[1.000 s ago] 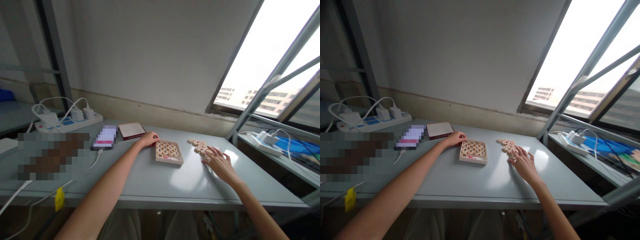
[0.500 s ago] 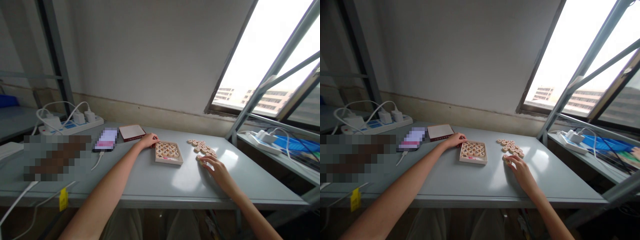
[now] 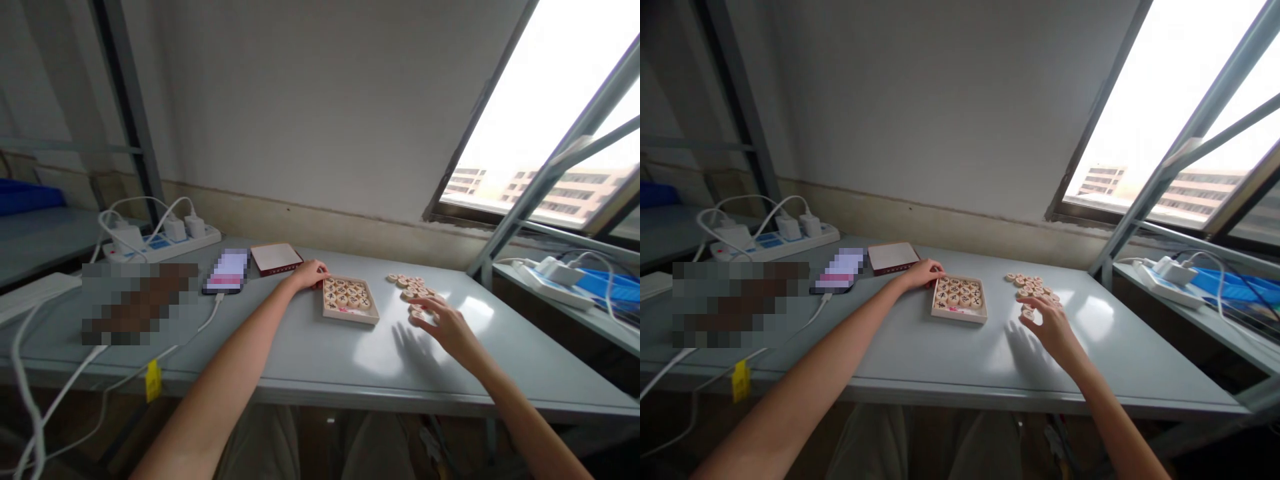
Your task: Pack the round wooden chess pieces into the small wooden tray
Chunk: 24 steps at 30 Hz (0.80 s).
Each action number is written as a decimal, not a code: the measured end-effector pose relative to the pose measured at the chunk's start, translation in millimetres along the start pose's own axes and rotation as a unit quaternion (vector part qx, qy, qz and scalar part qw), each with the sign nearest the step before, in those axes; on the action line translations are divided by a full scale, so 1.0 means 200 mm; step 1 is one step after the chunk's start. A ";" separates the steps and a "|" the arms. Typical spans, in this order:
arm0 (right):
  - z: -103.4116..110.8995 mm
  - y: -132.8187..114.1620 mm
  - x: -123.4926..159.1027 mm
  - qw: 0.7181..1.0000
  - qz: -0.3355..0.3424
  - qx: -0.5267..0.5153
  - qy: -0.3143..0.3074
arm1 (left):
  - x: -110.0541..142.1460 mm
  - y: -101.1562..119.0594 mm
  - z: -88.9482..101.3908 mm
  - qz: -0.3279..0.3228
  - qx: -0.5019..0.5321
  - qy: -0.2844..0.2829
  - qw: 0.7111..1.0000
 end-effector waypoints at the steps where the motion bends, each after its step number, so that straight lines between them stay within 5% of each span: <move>1: -0.02 0.00 -0.01 1.000 0.014 0.019 -0.010 | 0.00 0.00 0.00 0.000 0.000 0.000 1.000; 8: -0.07 -0.05 -0.01 0.998 0.053 0.027 -0.026 | 0.00 -0.01 -0.01 0.000 0.011 -0.005 1.000; 13: -0.05 -0.27 -0.12 0.999 0.039 -0.011 -0.027 | 0.00 -0.01 -0.01 0.002 0.015 -0.004 1.000; 18: -0.19 -0.52 -0.23 0.987 0.086 -0.083 -0.106 | -0.01 0.00 -0.01 -0.007 0.005 -0.007 1.000; 24: -0.25 -0.56 -0.22 0.979 0.106 -0.130 -0.115 | -0.01 0.00 -0.01 -0.004 0.005 -0.006 1.000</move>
Point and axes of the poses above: each hand's wrist, its own x-axis away from the middle knuckle, its own z-axis out of the back of the hand, y = z × x, the point moved 7 cm from there along -x, towards the middle knuckle, and after that the axes turned 3 degrees about y, right-handed, at the moved point
